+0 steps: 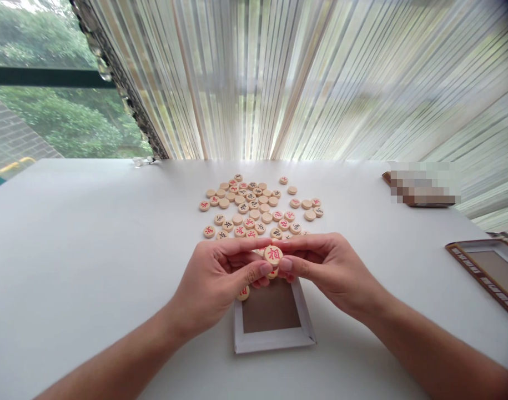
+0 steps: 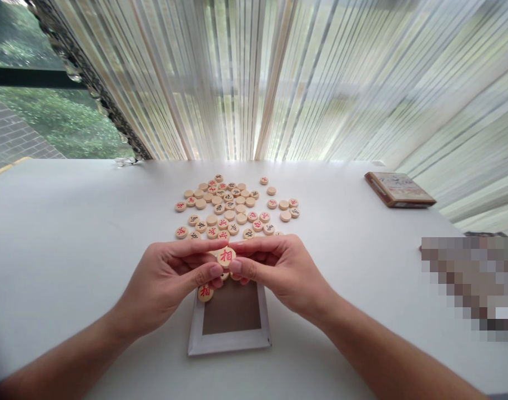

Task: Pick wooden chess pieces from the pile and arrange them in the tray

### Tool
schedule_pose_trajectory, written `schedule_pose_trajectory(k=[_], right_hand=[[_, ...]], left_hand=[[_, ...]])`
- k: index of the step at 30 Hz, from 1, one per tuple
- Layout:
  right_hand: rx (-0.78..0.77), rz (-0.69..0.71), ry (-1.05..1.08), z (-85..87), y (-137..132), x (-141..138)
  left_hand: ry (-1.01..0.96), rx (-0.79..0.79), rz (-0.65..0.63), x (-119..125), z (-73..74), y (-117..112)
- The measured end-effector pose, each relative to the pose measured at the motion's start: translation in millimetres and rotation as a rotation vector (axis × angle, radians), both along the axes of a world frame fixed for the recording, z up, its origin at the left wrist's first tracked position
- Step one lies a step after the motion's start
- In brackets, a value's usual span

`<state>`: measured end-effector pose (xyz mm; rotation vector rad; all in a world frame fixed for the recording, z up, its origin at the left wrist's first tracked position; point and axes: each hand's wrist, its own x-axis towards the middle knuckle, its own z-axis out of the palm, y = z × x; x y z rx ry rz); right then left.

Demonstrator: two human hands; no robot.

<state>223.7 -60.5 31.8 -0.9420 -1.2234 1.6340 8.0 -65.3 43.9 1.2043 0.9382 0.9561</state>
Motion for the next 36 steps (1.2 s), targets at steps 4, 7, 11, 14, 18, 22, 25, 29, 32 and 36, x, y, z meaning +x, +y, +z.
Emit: schedule_pose_trajectory(k=[4,7,11,14,18,22,25,29,32,36], right_hand=[[0.005,-0.021,-0.037,1.9,-1.1,-2.1],[0.020,-0.018,-0.020,4.5,-2.4,-4.7],[0.055,-0.008,0.002,6.3,-3.8,-6.4],[0.035,-0.012,-0.017,5.8,-4.1,-6.2],[0.026,-0.014,-0.050,3.8,-4.5,-6.1],[-0.002,-0.009,-0.058,2.8,-6.0,-7.1],[-0.036,-0.007,-0.040,4.0,-6.9,-7.9],[-0.033,-0.003,-0.056,7.2,-6.3,-7.9],[-0.038,0.019,-0.041,8.8,-4.8,-7.2],[-0.038,0.072,0.017,7.3,-3.4,-4.9]], left_hand=[[-0.025,0.026,-0.009,0.8,-0.3,-1.5],[-0.030,0.043,-0.027,1.3,-1.4,-2.4],[0.006,0.138,-0.030,1.9,-4.6,-3.1],[0.097,0.271,-0.016,1.4,-6.9,-3.0],[0.228,0.469,0.023,0.3,-7.2,-3.0],[0.283,0.627,0.008,0.7,-6.1,-3.2],[0.282,0.691,-0.006,1.4,-7.1,-2.9],[0.279,0.690,-0.025,2.1,-8.0,-2.2],[0.252,0.654,-0.024,2.7,-6.6,-1.9],[0.218,0.593,-0.022,2.3,-5.9,-1.6]])
